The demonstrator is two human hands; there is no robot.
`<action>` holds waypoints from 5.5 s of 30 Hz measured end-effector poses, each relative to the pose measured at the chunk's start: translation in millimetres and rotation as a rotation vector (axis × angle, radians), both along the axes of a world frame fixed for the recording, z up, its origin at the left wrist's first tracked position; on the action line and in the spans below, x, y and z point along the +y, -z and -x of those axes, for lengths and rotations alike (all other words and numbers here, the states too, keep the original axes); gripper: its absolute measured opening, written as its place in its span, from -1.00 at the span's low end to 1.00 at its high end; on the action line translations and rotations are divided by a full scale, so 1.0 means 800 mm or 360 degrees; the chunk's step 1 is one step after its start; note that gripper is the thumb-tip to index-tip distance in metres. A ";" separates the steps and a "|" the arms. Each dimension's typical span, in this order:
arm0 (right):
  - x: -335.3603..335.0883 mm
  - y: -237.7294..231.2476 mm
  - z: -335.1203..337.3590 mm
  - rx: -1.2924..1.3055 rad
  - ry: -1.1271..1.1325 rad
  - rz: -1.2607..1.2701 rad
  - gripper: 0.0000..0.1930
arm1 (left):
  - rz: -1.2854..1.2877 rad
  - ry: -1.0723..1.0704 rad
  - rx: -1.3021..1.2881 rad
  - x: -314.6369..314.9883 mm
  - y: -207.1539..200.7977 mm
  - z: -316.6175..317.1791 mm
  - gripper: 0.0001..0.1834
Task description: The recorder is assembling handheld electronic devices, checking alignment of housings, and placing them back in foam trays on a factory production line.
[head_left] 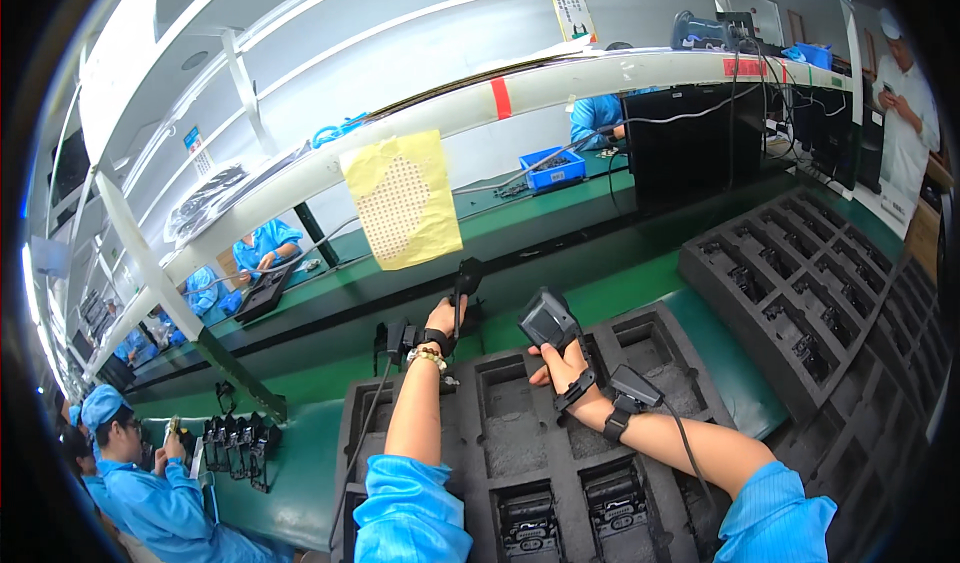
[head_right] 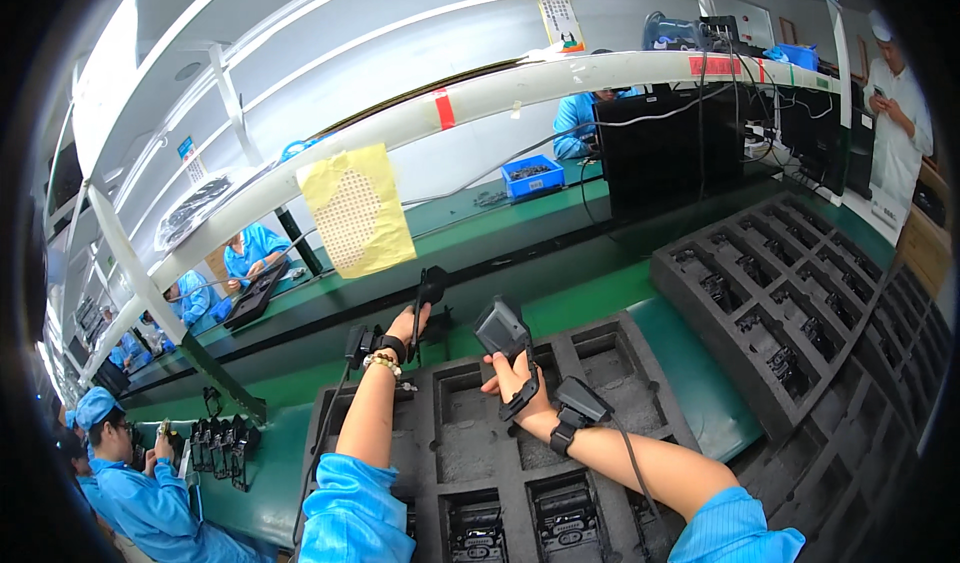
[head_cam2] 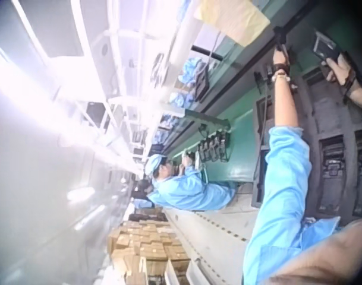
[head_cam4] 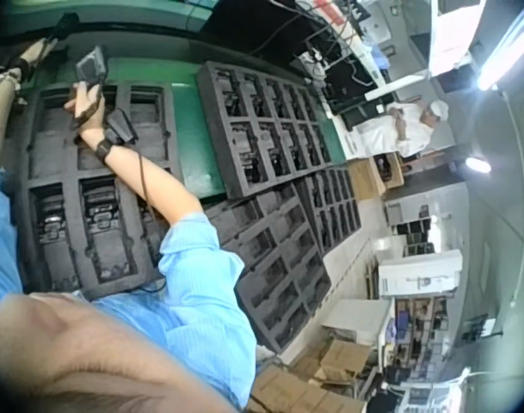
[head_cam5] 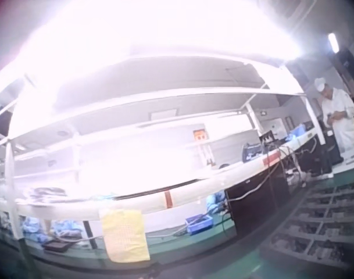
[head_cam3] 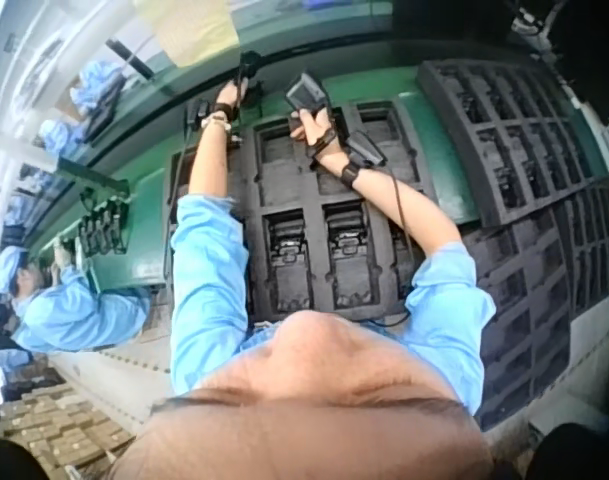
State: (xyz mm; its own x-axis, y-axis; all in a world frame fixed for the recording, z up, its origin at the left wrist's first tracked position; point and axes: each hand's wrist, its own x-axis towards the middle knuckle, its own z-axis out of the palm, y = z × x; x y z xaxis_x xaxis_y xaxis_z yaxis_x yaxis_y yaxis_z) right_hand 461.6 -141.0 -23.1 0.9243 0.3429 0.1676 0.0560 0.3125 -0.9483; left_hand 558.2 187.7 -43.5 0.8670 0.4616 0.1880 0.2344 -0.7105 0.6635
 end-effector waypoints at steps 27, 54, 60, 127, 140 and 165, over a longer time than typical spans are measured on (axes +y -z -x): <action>-0.015 0.016 -0.027 -0.0129 -0.0108 0.0152 -0.40 | 0.1490 0.0632 -0.0230 -0.128 -0.152 0.244 -0.59; 0.025 -0.054 0.037 0.0167 -0.0838 -0.0077 -0.53 | 0.2571 0.1041 -0.0197 -0.105 -0.070 0.302 -0.51; 0.030 -0.054 0.036 0.0240 -0.0918 -0.0072 -0.52 | 0.2647 0.1035 -0.0224 -0.106 -0.074 0.302 -0.38; 0.045 -0.030 0.032 0.0599 -0.1194 -0.0145 -0.44 | 0.1855 0.0438 -0.0181 -0.133 -0.076 0.305 -0.53; 0.046 -0.040 0.030 0.0628 -0.0921 -0.0491 -0.40 | 0.2332 0.0547 -0.0365 -0.121 -0.073 0.302 -0.47; 0.040 -0.039 0.029 0.0585 -0.0906 -0.0414 -0.59 | 0.2169 0.0369 -0.0714 -0.113 -0.062 0.300 -0.85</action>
State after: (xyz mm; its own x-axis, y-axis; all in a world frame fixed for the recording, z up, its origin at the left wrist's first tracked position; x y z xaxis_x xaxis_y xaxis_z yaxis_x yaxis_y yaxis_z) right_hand 438.7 -109.3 8.2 0.6265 0.7791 0.0218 -0.4907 0.4160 -0.7656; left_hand 318.4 97.2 5.7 0.9328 0.3603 -0.0032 -0.2006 0.5267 0.8260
